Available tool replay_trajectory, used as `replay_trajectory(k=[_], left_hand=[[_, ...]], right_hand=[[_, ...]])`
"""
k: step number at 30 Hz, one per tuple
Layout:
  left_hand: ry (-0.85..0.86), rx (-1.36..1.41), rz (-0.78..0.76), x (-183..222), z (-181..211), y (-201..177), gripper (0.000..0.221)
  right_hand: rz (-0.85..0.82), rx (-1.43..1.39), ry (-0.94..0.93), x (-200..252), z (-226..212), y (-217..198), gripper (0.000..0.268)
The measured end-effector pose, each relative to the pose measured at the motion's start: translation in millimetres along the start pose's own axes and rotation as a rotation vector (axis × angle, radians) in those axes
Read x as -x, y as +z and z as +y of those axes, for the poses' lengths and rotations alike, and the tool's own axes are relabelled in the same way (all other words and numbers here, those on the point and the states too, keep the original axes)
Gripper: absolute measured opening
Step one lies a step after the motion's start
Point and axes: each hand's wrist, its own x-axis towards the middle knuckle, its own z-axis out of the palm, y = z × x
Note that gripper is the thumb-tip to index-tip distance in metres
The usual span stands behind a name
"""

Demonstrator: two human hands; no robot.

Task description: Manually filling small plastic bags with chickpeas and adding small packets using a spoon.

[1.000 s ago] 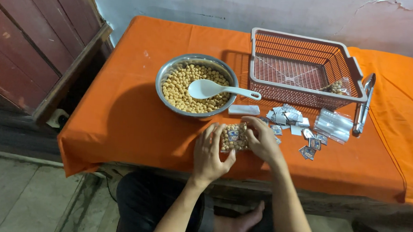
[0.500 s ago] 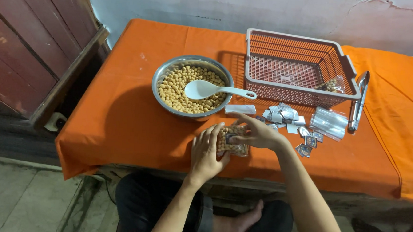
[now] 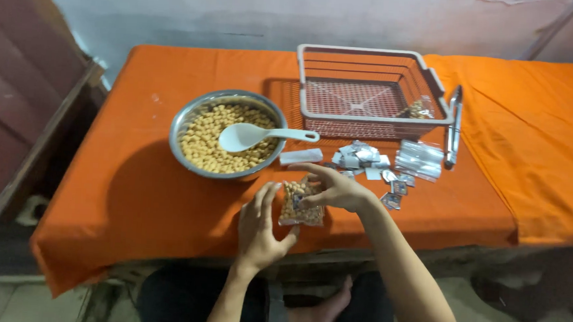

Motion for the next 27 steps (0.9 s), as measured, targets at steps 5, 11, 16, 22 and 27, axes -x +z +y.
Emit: replay_trajectory(k=[5, 11, 16, 22, 27], left_hand=[[0.062, 0.002, 0.078, 1.4, 6.8, 0.0, 0.076], [0.025, -0.062, 0.086, 0.1, 8.3, 1.1, 0.072], [0.045, -0.061, 0.097, 0.3, 6.5, 2.1, 0.071], [0.030, -0.153, 0.070, 2.0, 3.7, 6.4, 0.075], [0.074, -0.171, 0.084, 2.3, 2.0, 8.0, 0.076]], right_hand=[[0.044, -0.425, -0.039, 26.2, -24.6, -54.6, 0.066], [0.431, -0.364, -0.260, 18.1, -42.4, -167.6, 0.062], [0.979, 0.098, -0.218, -37.0, -10.9, -223.7, 0.064], [1.081, 0.573, 0.290, -53.0, -14.7, -199.9, 0.060], [0.921, 0.714, 0.567, -52.9, -19.6, -197.9, 0.025]])
